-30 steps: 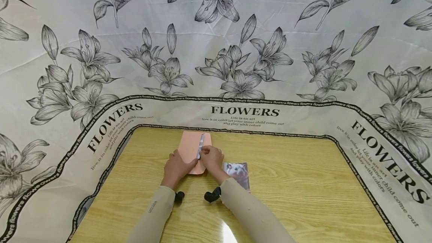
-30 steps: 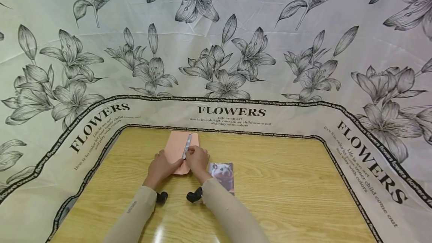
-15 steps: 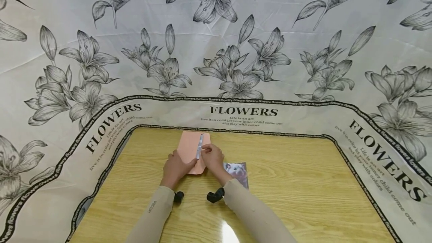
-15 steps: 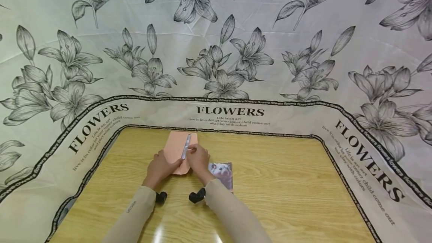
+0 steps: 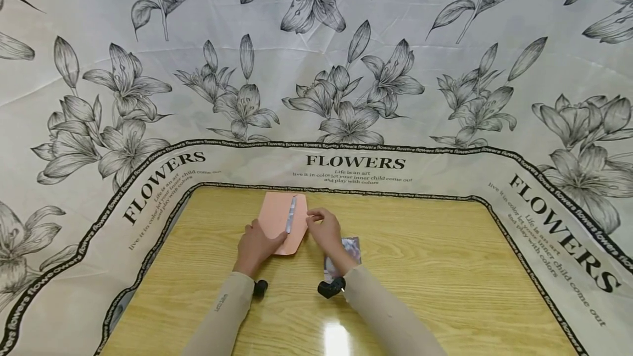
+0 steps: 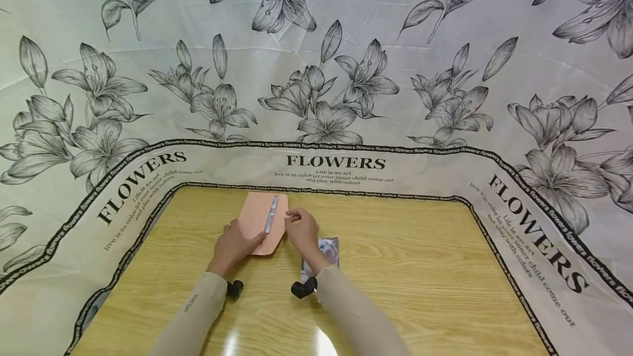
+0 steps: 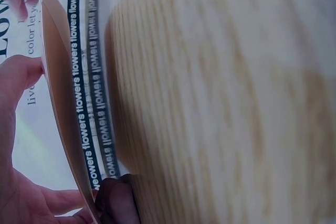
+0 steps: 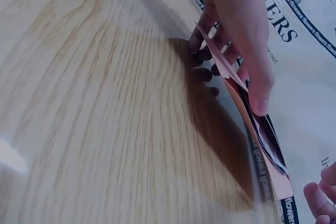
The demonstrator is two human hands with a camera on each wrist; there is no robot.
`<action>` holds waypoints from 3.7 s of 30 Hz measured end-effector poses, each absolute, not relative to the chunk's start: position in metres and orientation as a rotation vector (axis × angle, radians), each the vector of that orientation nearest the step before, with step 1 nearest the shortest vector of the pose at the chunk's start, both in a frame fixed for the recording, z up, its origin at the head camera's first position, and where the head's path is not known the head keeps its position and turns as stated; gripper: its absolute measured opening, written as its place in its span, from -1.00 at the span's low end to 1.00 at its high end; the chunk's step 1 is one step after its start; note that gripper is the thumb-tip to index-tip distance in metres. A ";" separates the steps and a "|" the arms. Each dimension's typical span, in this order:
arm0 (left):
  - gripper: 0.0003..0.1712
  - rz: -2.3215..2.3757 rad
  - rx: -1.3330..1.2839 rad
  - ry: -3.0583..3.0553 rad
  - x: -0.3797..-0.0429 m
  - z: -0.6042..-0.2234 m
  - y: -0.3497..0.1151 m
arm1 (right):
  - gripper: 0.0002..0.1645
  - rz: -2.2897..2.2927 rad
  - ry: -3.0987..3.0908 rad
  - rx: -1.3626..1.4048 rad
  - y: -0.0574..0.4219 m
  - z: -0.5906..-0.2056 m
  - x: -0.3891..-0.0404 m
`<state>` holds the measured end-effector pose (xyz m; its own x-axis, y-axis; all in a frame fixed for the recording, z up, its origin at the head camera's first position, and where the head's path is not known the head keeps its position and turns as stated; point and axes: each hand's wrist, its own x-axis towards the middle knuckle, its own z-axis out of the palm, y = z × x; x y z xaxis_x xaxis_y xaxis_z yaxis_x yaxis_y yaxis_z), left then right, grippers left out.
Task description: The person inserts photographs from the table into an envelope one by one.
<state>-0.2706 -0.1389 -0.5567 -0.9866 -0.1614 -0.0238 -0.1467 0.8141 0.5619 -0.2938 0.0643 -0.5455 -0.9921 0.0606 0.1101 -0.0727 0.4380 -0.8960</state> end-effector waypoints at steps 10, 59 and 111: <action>0.20 -0.905 0.250 -2.967 -0.271 -0.556 -0.139 | -0.71 1.588 -2.547 0.011 0.097 -0.548 -0.283; 0.19 -0.883 0.229 -2.971 -0.270 -0.560 -0.138 | -0.37 1.132 -2.917 -0.063 0.192 -0.563 -0.195; 0.20 -0.884 0.240 -2.961 -0.270 -0.561 -0.138 | -0.74 1.162 -2.903 0.111 0.183 -0.557 -0.192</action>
<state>-0.2697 -0.1375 -0.5610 -0.9872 -0.1597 -0.0037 -0.1356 0.8254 0.5481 -0.1923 0.1830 -0.5570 -0.9974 -0.0613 0.0378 -0.0705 0.7217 -0.6886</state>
